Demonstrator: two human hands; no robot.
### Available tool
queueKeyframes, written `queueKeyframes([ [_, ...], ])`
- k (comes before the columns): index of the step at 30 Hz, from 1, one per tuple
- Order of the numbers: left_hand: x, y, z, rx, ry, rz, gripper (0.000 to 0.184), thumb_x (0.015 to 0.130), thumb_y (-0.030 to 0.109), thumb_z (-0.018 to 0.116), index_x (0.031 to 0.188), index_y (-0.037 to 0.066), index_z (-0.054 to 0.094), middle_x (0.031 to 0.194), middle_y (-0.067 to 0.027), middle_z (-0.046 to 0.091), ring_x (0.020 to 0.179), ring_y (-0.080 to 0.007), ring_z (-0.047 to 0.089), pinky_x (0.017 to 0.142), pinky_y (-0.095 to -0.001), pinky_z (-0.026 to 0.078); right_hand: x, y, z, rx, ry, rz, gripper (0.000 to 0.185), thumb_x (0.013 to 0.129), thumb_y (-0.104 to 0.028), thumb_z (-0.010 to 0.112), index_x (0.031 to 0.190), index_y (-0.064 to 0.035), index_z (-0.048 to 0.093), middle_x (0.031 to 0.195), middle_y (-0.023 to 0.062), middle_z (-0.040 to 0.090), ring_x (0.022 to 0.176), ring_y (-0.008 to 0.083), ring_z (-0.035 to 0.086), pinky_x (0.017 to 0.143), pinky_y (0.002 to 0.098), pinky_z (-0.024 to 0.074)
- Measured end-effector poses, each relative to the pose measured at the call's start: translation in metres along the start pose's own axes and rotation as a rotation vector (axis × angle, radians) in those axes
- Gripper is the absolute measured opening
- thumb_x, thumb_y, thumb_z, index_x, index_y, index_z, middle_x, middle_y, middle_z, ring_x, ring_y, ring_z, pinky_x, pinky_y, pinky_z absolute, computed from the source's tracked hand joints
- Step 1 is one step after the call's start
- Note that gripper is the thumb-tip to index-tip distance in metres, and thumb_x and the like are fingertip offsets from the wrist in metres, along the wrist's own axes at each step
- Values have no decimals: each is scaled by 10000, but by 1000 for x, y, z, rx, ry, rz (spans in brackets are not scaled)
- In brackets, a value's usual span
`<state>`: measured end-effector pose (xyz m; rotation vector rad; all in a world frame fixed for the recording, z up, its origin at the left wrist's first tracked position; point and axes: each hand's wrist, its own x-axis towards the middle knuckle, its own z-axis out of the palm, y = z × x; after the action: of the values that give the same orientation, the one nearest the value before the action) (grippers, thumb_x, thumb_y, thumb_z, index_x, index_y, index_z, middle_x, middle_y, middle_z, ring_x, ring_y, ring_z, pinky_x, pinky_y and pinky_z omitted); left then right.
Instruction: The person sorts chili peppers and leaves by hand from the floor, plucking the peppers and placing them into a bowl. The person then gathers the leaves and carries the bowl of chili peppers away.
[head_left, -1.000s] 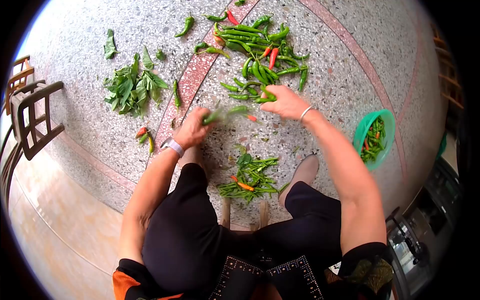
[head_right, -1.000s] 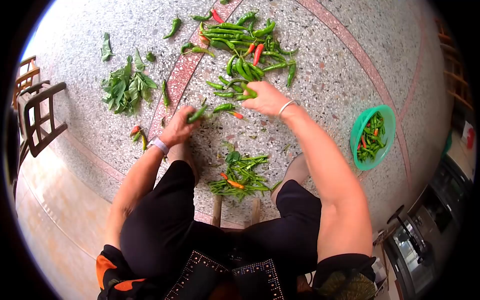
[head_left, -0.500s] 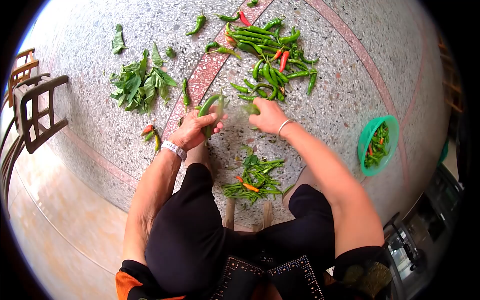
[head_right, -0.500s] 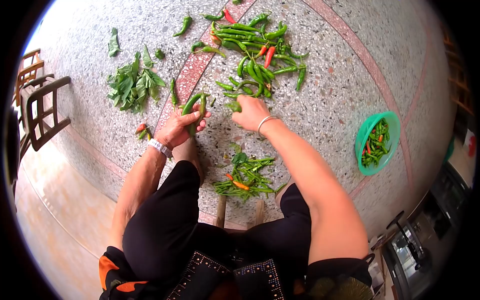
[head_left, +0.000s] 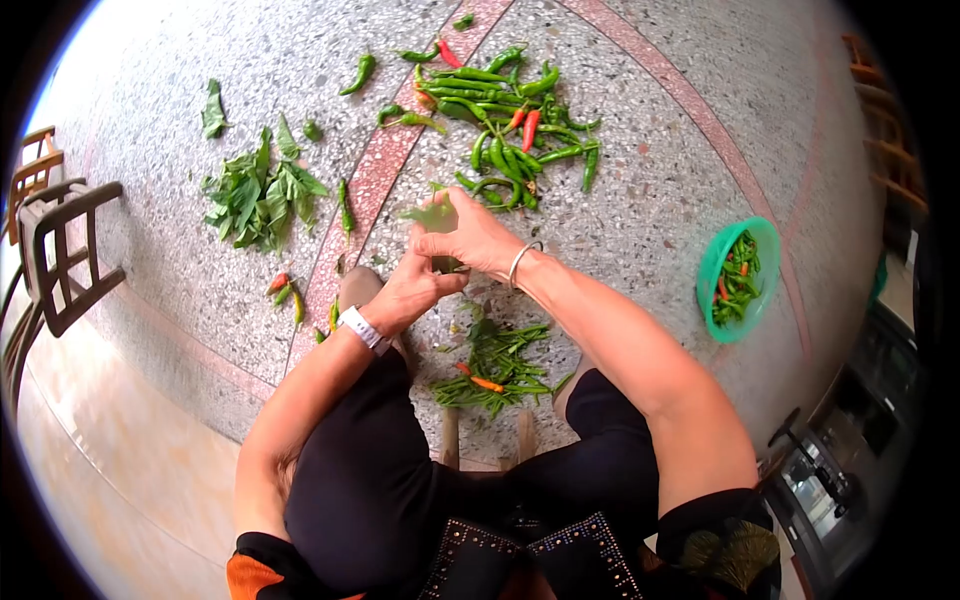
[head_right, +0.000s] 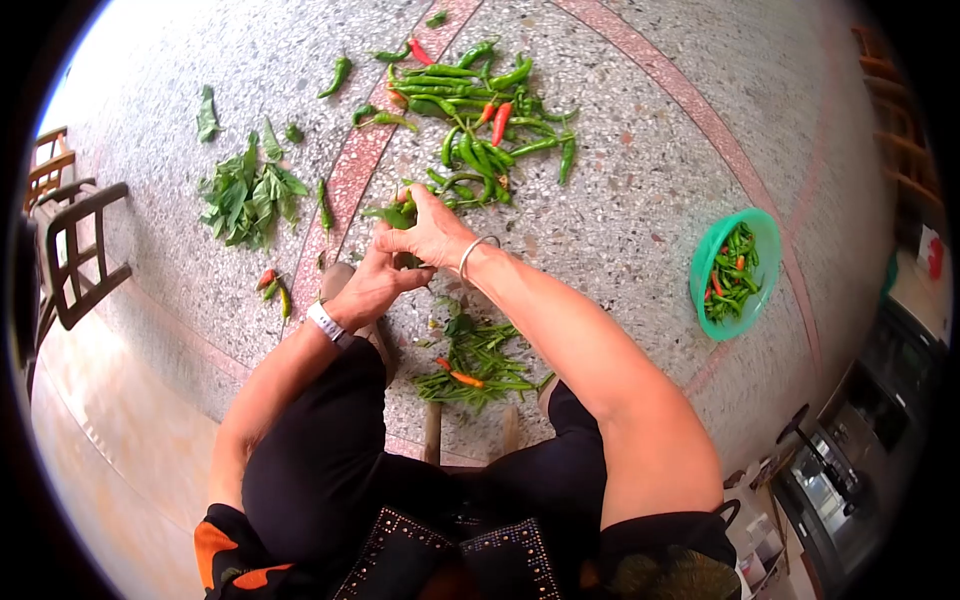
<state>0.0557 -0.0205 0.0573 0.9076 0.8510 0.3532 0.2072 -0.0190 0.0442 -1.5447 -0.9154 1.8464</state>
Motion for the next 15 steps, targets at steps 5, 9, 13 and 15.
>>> queueKeyframes([
  [5, -4, 6, 4, -539, -138, -192, 722, 791, -157, 565, 1400, 115, 290, 1299, -42, 452, 1188, -205, 504, 1015, -378, 438, -11, 1, -15, 60, -21, -1, 537, 750, -185, 783, 1149, -2, 475, 1033, 80, 609, 951, 154, 577, 827, 314, 485],
  [9, -6, 9, 12, -394, -213, -280, 739, 860, -75, 590, 1471, 110, 216, 1366, -75, 416, 1221, -229, 493, 1021, -396, 443, -29, -2, -33, -177, -35, -43, 478, 672, -114, 696, 1093, -19, 489, 906, 102, 592, 840, 176, 564, 727, 340, 480],
  [13, -4, 0, 3, 284, -298, -186, 671, 840, -11, 605, 1443, 80, 327, 1331, -151, 455, 1175, -271, 535, 992, -391, 467, -80, -23, -93, -454, -7, -44, 434, 703, -152, 632, 1105, -54, 499, 934, 113, 596, 854, 227, 586, 746, 361, 480],
  [15, -6, -29, -17, 858, -230, 126, 540, 752, 26, 637, 1277, 37, 512, 1187, -186, 529, 1049, -329, 583, 899, -413, 499, -119, -37, -139, -586, 170, -33, 403, 716, -119, 616, 1098, -63, 502, 915, 80, 558, 831, 205, 545, 736, 345, 467],
])
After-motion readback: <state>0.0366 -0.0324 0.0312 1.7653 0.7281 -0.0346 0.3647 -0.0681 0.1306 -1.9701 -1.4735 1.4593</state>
